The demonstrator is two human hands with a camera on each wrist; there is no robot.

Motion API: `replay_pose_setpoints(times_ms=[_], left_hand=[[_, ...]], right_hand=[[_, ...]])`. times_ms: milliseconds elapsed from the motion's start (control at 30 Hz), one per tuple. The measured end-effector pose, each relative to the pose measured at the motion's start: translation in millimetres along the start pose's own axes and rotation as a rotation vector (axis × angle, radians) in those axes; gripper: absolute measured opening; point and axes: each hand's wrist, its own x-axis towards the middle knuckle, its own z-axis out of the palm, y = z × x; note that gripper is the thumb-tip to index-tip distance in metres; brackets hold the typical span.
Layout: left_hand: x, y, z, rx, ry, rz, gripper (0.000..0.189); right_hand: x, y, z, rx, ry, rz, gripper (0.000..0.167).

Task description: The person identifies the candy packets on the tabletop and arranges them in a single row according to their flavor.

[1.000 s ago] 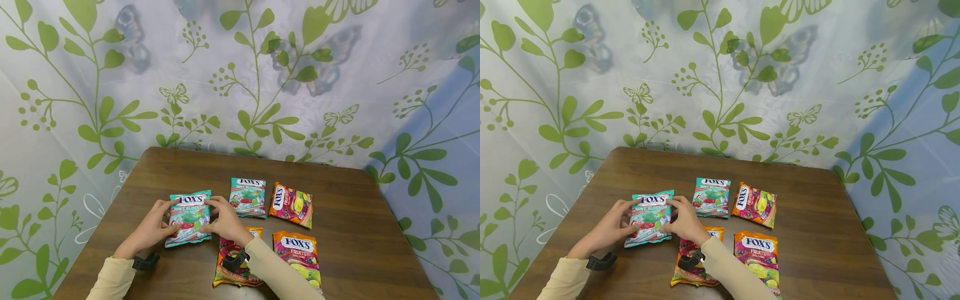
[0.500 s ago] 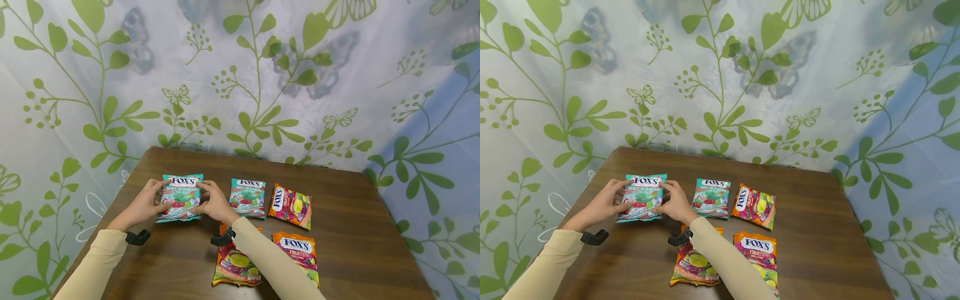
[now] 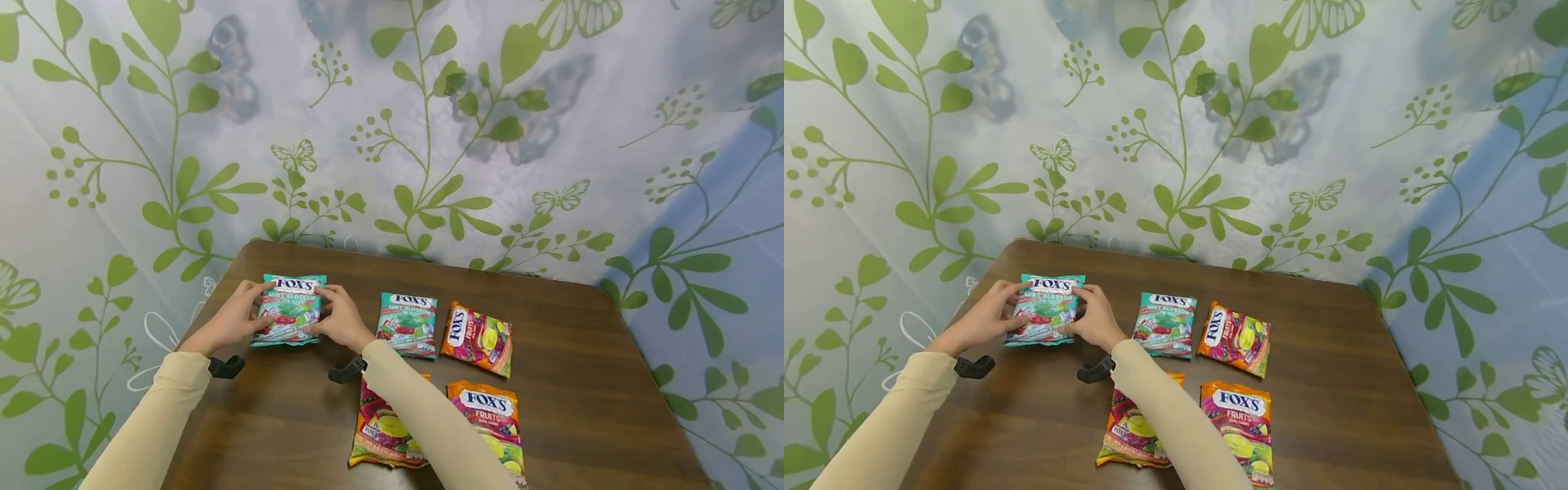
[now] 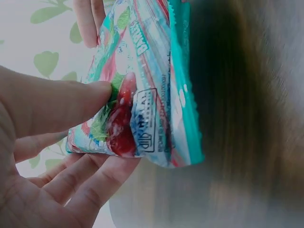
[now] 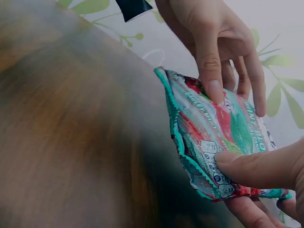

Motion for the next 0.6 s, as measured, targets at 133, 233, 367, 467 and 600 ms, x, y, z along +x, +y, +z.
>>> replay_pose_setpoints(times_ms=[133,233,367,467,600], left_hand=[[11.7,-7.3,-7.8,0.009,-0.027,-0.004,0.074],[18.8,-14.1,-11.7,0.008,-0.035,-0.006,0.074],[24.8,-22.6,-14.9,0.006,-0.021,0.019,0.073],[27.7,-27.8,-16.2,0.011,-0.014,0.026,0.072],[32.0,-34.0,-19.9,0.034,-0.005,0.007,0.070]], right_hand=[[10.4,-5,2,-0.009,0.022,0.023,0.088],[18.8,-6,4,0.005,0.039,0.029,0.089],[29.0,-7,7,0.009,0.049,0.031,0.090],[34.6,-8,11,-0.001,0.040,0.048,0.091],[44.0,-9,16,0.012,0.024,0.065,0.092]])
